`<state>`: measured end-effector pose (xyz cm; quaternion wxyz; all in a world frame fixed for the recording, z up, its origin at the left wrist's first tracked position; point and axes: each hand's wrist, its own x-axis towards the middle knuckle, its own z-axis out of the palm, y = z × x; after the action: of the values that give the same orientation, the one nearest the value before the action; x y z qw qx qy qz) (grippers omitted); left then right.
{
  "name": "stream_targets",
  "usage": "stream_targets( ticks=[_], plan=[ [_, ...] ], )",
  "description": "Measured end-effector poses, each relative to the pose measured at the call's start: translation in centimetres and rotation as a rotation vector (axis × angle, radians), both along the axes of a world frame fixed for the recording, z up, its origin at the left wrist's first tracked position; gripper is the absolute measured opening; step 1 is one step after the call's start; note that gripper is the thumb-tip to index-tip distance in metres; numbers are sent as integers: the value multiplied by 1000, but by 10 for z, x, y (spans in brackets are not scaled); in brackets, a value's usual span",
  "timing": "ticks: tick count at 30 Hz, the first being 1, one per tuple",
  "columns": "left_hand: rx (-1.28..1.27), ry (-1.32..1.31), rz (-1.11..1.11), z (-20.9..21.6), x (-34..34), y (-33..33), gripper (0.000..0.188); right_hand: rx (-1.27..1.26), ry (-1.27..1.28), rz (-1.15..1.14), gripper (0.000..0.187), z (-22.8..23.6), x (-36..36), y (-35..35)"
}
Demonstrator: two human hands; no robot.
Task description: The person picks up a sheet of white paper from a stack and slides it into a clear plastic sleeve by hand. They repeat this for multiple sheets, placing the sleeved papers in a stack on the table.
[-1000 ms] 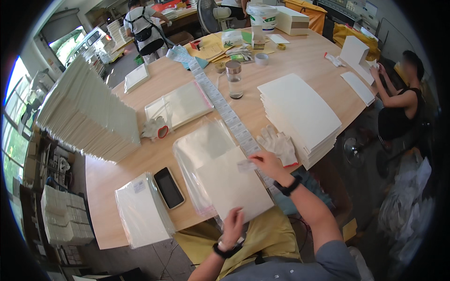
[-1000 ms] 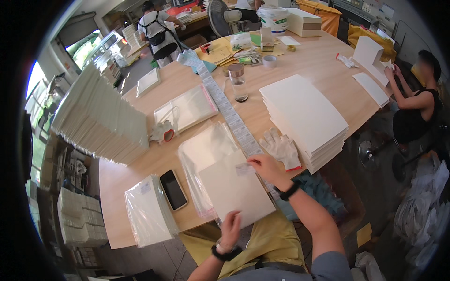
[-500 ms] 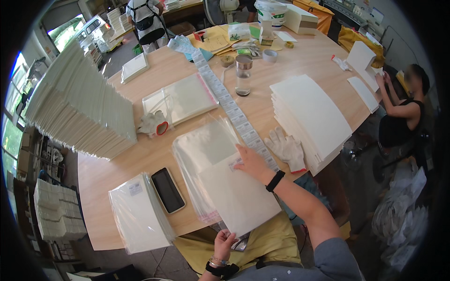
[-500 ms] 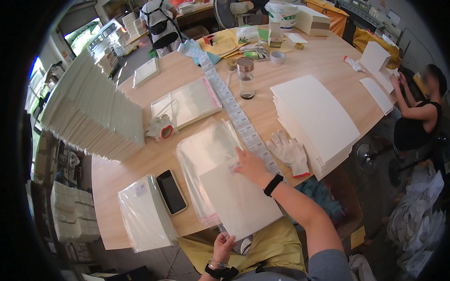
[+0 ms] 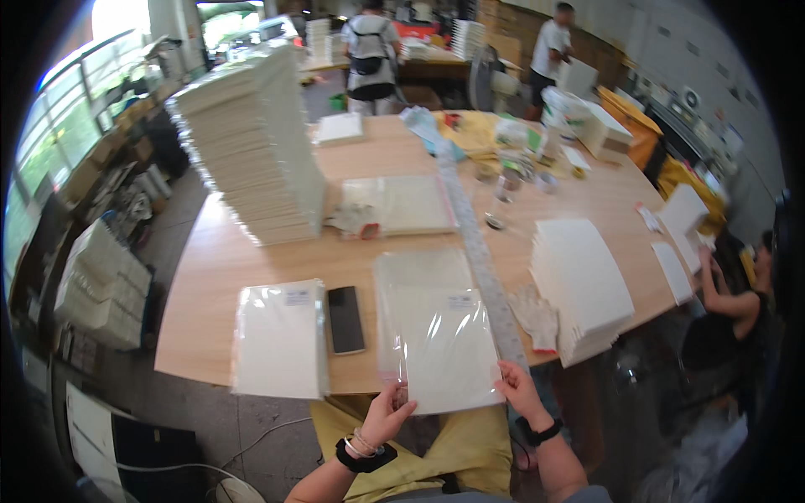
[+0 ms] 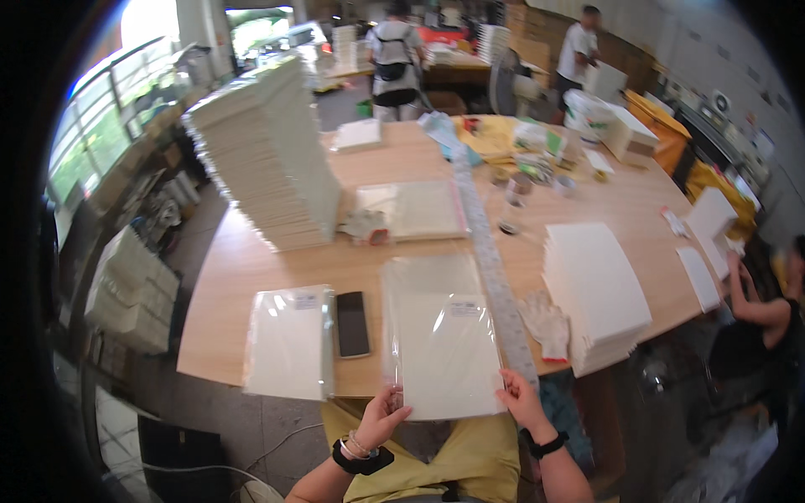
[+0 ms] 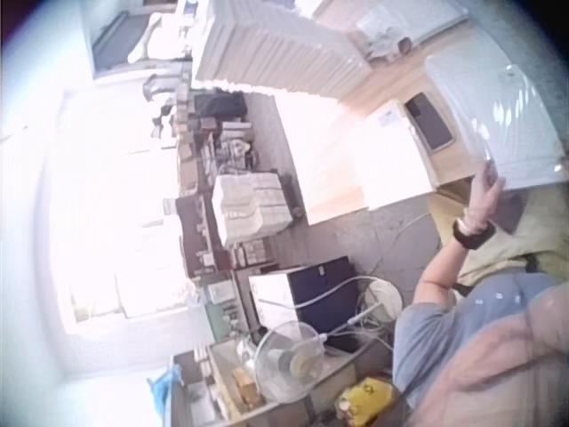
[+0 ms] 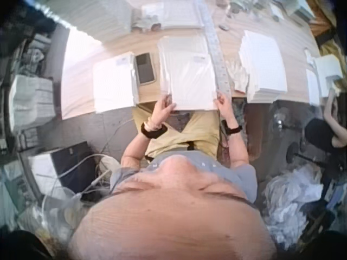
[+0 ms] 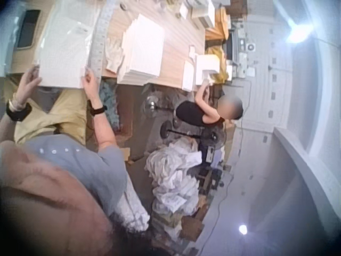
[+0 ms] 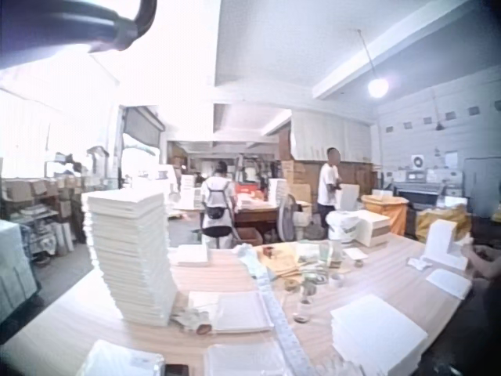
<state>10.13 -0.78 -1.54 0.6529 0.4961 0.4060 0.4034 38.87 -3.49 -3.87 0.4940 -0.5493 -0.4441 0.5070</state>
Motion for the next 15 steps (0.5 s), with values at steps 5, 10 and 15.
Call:
stream_targets(
  ticks=[5,10,15],
  plan=[
    [286,304,324,38,-118,9,33,255,-221,168,32,30,-118,42],
    [496,577,713,21,-244,43,25,410,-26,469,34,8,-245,102],
    [311,751,755,-61,-312,41,29,543,-344,620,32,-11,-304,105]
  ],
)
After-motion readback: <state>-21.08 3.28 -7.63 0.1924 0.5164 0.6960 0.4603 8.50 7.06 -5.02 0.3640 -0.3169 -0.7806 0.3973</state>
